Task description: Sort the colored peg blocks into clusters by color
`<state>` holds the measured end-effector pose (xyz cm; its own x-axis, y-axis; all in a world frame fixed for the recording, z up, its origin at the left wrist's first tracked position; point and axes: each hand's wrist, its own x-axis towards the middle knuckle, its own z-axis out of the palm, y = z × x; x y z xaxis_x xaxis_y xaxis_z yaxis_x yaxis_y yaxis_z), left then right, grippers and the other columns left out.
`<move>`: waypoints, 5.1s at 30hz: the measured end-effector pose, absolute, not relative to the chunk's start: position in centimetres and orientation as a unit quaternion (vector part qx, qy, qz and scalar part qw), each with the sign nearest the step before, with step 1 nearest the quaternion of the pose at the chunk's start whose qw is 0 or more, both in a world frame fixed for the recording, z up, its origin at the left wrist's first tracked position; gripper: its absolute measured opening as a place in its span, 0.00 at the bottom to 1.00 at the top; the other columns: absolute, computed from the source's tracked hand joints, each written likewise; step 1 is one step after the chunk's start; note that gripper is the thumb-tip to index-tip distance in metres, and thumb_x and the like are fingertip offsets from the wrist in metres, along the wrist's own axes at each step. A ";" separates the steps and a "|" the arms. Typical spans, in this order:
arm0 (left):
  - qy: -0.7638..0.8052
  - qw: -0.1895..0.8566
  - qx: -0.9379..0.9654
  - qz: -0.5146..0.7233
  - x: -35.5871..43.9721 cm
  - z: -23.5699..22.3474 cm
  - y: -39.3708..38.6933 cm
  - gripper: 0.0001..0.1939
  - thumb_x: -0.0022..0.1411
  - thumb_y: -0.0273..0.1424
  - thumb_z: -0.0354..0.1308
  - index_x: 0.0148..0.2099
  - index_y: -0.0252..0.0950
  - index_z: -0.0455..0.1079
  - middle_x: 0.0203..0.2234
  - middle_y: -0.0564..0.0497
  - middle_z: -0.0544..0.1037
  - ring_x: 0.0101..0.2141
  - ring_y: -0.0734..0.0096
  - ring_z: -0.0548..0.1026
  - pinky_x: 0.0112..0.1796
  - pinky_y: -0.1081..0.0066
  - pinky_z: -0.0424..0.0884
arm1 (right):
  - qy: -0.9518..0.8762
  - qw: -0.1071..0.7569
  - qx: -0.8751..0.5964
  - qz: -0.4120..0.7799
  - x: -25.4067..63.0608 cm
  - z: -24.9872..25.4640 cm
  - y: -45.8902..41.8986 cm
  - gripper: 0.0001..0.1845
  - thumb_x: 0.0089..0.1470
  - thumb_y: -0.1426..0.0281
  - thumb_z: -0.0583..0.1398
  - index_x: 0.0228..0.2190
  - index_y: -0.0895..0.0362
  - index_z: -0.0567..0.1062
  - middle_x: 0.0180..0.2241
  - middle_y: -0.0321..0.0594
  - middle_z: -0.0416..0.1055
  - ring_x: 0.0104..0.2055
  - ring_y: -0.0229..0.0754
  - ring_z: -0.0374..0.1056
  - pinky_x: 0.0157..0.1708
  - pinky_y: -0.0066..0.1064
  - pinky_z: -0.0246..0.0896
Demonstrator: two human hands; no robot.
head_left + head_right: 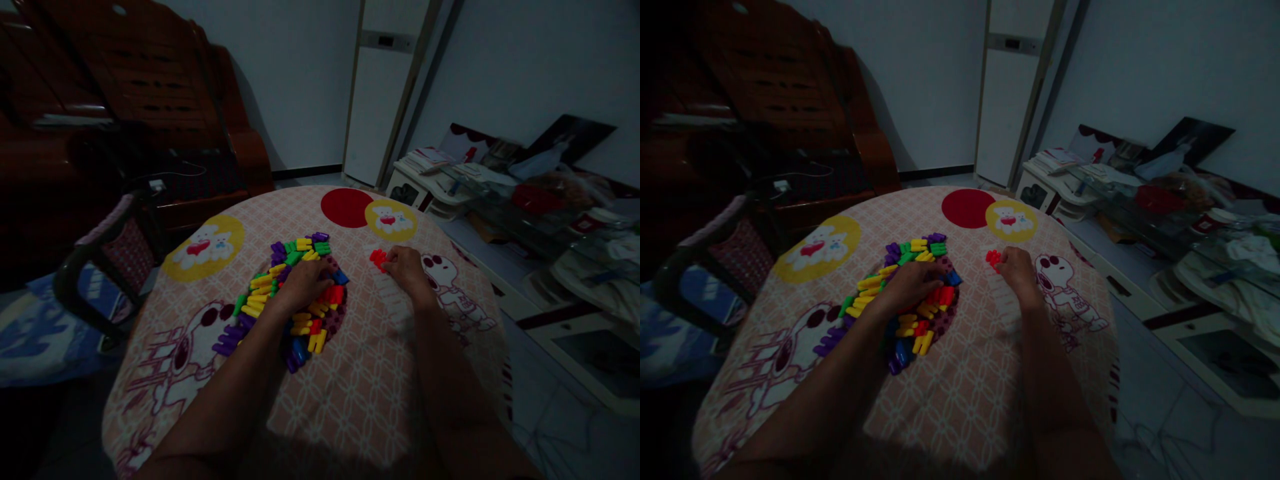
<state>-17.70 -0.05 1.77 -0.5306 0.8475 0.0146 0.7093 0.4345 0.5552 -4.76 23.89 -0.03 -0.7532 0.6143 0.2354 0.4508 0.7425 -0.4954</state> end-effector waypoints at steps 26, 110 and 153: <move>0.750 0.240 0.477 0.390 -19.1 1.3 -0.9 0.12 0.53 0.35 0.62 0.38 0.34 0.78 0.31 0.51 0.80 0.31 0.69 0.75 0.32 0.73 0.68 | -0.887 0.052 -0.036 0.458 -5.9 2.8 15.9 0.11 0.54 0.64 0.65 0.26 0.59 0.79 0.20 0.34 0.71 0.23 0.34 0.65 0.24 0.24 0.54; 0.891 0.172 0.417 0.040 -21.1 4.7 -5.1 0.21 0.56 0.31 0.62 0.53 0.41 0.76 0.43 0.49 0.83 0.44 0.61 0.79 0.39 0.72 0.70 | -0.878 0.287 -0.121 0.364 -6.3 1.5 19.3 0.13 0.58 0.64 0.57 0.29 0.57 0.78 0.27 0.39 0.75 0.30 0.41 0.71 0.28 0.28 0.64; 0.866 0.078 0.437 0.231 -19.6 3.9 -3.0 0.15 0.60 0.34 0.59 0.49 0.36 0.75 0.41 0.47 0.82 0.40 0.61 0.79 0.41 0.67 0.71 | -0.802 0.254 -0.252 0.479 -5.4 3.1 20.2 0.10 0.46 0.65 0.61 0.27 0.59 0.78 0.20 0.38 0.75 0.17 0.38 0.66 0.17 0.26 0.57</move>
<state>-19.64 -3.02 3.89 -0.6063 0.7924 0.0669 0.7204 0.5117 0.4682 -5.37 20.15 3.09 -0.7448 0.6464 0.1658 0.1606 0.4148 -0.8956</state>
